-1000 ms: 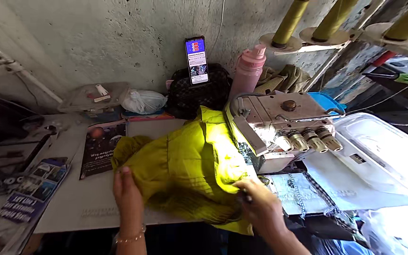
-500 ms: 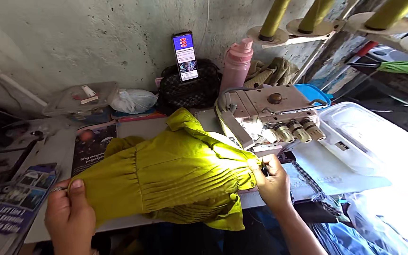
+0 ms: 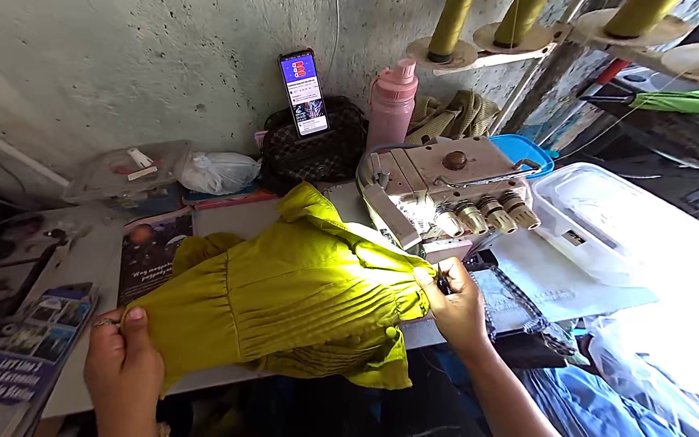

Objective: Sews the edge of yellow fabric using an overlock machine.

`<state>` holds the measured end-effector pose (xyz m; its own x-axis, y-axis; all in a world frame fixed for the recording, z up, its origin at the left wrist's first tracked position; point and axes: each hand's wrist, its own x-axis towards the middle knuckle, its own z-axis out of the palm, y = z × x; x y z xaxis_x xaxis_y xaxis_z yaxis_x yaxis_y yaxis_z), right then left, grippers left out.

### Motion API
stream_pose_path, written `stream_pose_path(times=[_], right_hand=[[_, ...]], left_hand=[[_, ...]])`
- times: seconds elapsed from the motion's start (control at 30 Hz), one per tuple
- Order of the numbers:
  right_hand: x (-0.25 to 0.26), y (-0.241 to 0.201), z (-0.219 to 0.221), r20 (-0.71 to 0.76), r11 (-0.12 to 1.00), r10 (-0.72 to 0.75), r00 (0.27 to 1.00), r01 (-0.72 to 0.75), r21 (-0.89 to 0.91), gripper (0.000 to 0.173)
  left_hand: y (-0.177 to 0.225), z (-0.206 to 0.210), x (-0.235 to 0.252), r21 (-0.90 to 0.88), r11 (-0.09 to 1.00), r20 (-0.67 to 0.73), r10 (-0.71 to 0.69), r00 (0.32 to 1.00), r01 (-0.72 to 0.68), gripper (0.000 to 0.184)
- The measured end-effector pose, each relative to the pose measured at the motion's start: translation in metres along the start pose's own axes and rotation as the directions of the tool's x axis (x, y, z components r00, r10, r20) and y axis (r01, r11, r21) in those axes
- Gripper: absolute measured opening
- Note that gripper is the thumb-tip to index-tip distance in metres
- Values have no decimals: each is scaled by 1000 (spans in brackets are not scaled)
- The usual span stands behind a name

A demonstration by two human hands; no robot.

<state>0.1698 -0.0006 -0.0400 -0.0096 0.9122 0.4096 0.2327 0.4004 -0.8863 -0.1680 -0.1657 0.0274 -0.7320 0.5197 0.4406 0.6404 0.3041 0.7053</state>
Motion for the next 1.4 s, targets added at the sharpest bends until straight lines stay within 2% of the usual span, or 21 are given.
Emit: stream_pose_path(times=[0.27,0.6,0.93,1.07,1.17,1.23,1.33,1.4], right_hand=[[0,2,2,10,999,-20,1000,20,-36,14],[0,1,0,12,997,8,1000,-7,-83,18],[2,3,0,-1,997,0,1000,0,-77,18],[-1,0,-1,15,997,-2,1000,4,-77,18],[-25,-5,-2,124,999,-23,992,26,-28,19],[-53,-4,-2,251,999,-35,967,32,14,17],[-96,0,-1,476,999,50,878,-54,-6,13],[-118,1,1,571,998,55,819,-69,2,14]], left_hand=[[8,-6,-4,79,997,-1,-18,1000,18,37],[7,-6,-4,67,997,8,-39,999,38,33],[14,-5,1,119,985,82,-137,987,127,31],[8,-7,1,138,984,89,-130,987,117,34],[-7,-14,3,162,982,59,-107,992,97,41],[-20,-20,4,210,972,16,-113,993,107,43],[-35,-24,4,314,930,-12,-197,980,190,43],[-42,-24,3,408,884,10,-255,967,229,42]])
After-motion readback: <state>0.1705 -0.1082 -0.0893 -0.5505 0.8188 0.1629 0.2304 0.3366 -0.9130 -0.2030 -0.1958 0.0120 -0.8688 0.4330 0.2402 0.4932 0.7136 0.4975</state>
